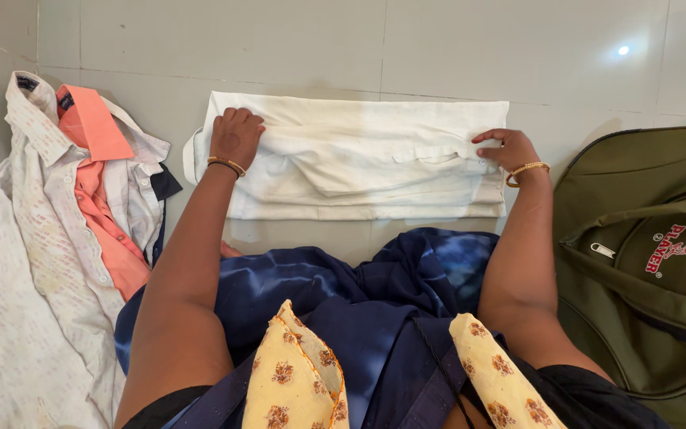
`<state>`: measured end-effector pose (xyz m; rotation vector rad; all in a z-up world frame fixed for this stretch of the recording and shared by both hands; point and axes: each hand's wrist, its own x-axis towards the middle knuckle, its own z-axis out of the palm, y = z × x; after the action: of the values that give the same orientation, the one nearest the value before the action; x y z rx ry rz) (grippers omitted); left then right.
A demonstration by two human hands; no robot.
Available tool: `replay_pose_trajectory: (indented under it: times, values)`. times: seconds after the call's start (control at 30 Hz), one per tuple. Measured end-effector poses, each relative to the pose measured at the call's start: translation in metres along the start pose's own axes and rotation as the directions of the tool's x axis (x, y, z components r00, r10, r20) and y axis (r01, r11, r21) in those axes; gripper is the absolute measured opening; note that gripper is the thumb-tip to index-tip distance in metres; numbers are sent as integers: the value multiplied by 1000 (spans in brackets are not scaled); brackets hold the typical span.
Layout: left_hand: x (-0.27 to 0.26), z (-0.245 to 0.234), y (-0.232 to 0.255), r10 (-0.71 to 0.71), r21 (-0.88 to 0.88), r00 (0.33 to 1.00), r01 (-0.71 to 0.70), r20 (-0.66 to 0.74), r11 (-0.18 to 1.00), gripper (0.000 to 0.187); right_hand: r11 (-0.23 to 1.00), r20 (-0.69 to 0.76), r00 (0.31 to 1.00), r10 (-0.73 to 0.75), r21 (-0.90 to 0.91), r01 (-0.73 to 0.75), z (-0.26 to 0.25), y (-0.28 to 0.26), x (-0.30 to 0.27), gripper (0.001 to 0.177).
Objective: The person folds a white long-sleeved shirt on the floor. They smooth the fabric, fold the sleeves inward, fold the sides, and then fold the shirt in half to create a neat rectangular bundle.
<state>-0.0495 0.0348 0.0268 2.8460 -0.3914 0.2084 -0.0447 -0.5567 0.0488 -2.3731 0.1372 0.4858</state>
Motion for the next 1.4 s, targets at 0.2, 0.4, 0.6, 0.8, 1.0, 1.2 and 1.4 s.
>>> replay_pose_trajectory:
  times: [0.2, 0.4, 0.6, 0.8, 1.0, 1.2, 1.4]
  values:
    - [1, 10, -17, -46, 52, 995, 41, 94, 998, 14, 984, -132, 989, 67, 174, -44, -9, -2, -5, 26]
    - [7, 18, -34, -78, -97, 996, 83, 49, 992, 13, 982, -140, 983, 123, 159, -100, -6, 0, -1, 27]
    - [13, 11, -34, -272, -356, 961, 272, 52, 894, 15, 948, -205, 969, 136, 312, -67, -12, -3, -4, 29]
    - [26, 13, -25, -366, -428, 928, 359, 71, 829, 13, 968, -204, 966, 159, 225, -112, 1, 5, 2, 27]
    - [36, 25, -32, -387, -414, 922, 345, -18, 842, 11, 973, -214, 964, 158, 200, -115, -3, 4, 5, 28]
    - [42, 37, -37, -398, -392, 917, 356, -27, 848, 11, 950, -231, 963, 138, 306, -63, -1, 0, 3, 27]
    - [39, 47, -45, -385, -415, 922, 334, -41, 846, 10, 893, -302, 953, 31, 437, 110, -5, 17, 10, 32]
